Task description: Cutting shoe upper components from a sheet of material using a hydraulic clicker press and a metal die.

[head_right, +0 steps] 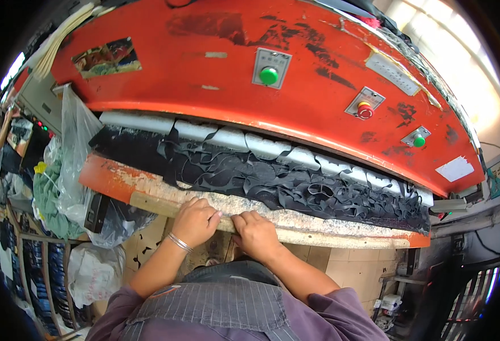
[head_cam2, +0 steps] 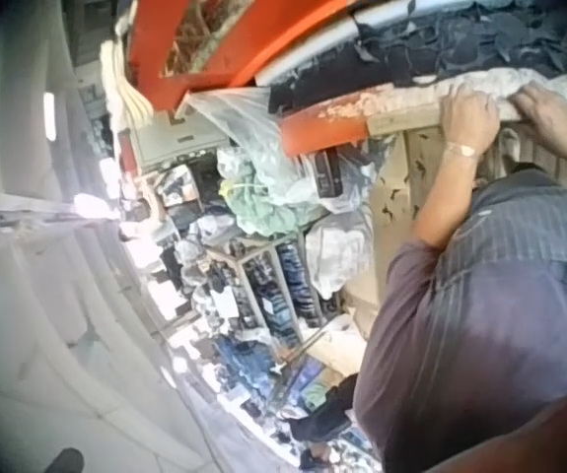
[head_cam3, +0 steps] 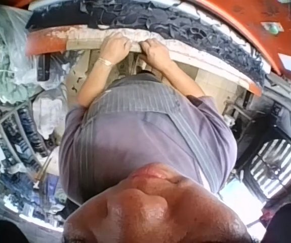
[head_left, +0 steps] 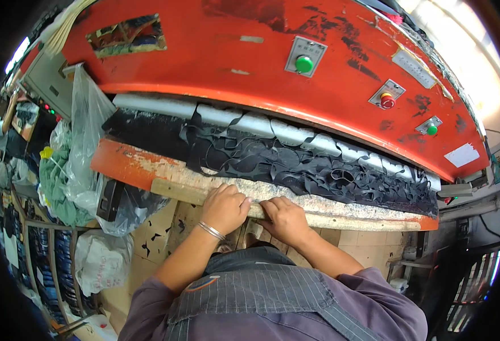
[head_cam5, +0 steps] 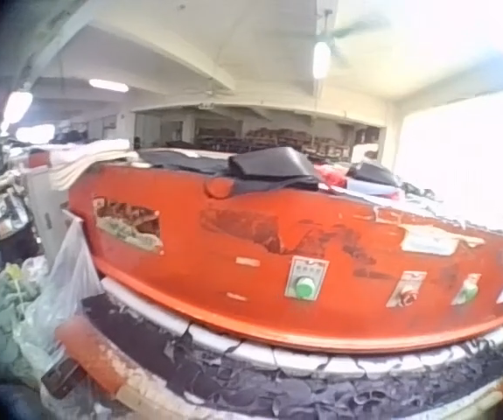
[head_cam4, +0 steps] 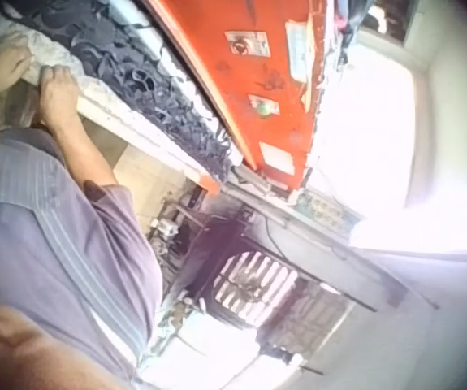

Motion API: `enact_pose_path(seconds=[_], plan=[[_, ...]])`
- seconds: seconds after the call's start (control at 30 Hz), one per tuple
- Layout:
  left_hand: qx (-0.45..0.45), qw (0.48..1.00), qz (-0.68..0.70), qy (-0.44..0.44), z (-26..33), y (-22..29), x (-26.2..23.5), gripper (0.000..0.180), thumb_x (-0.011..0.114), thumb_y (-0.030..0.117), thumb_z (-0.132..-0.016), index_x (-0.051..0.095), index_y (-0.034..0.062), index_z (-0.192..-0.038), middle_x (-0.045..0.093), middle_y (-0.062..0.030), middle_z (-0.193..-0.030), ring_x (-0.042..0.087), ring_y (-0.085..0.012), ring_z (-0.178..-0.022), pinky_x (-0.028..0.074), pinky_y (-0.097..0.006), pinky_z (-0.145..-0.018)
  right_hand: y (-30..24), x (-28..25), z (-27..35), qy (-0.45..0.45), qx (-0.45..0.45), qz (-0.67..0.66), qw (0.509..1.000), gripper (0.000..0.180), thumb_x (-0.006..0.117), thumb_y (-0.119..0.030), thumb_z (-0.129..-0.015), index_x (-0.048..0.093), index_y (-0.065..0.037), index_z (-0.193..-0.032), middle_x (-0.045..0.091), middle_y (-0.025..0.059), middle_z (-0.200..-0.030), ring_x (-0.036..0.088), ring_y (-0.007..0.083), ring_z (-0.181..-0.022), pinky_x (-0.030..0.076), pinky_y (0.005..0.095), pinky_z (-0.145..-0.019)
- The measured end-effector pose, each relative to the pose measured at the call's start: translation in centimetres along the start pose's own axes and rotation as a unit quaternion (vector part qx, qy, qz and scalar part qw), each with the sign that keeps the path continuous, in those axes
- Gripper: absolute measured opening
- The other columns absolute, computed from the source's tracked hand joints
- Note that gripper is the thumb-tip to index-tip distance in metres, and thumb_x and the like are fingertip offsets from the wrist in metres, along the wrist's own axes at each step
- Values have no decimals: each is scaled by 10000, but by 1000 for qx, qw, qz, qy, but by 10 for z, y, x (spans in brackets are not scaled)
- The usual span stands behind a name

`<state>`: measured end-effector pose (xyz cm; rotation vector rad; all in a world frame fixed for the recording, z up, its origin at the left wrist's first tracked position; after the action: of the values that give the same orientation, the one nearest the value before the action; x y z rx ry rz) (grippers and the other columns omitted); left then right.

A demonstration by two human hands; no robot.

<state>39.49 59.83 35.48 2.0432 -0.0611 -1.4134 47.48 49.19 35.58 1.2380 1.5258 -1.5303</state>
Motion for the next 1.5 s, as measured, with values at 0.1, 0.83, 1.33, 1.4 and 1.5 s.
enact_pose_path(seconds=[0.1,0.83,1.33,1.4,1.5], plan=[[-19,1000,-5,-17,-2,-1,1,284,594,265,-837,682,53,-668,610,-102,-760,588,-284,-831,463,-436,-749,1,4,-1,-14,-8,15,1000,398,738,-211,-672,617,-61,-1021,623,85,-897,617,270,-841,520,375,-692],[17,973,224,-50,-109,-99,7,313,653,207,-868,648,37,-1131,648,-157,-1146,602,-294,-1076,479,-366,-898,222,-76,-228,33,151,110,982,181,622,-183,-814,630,-8,-859,667,176,-874,636,363,-857,514,430,-753],[31,990,130,36,-219,-74,109,721,496,75,-829,159,-122,-1435,535,-195,-1333,460,-300,-1287,206,-472,-1145,230,-23,-114,165,185,62,967,796,855,-425,-608,511,-17,-1198,478,281,-1286,318,424,-1347,268,497,-1079],[30,985,167,33,-219,-76,107,725,493,68,-826,153,-121,-1438,549,-198,-1319,459,-301,-1289,203,-469,-1146,228,-23,-116,187,192,66,961,772,874,-406,-573,529,-16,-1144,522,278,-1227,363,441,-1319,270,511,-1075],[23,987,156,23,-217,-77,108,747,496,61,-821,132,-91,-1456,544,-169,-1338,471,-282,-1278,197,-458,-1150,219,-25,-116,219,165,70,959,691,867,-407,-555,558,-15,-1032,538,301,-1208,437,457,-1254,315,531,-1037]])
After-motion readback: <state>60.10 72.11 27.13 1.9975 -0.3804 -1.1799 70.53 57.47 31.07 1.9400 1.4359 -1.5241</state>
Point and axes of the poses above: each hand's wrist, its own z-axis away from the middle knuckle, its own x-axis out of the palm, y = z × x, the point moved 8 cm from there along -z, towards the middle knuckle
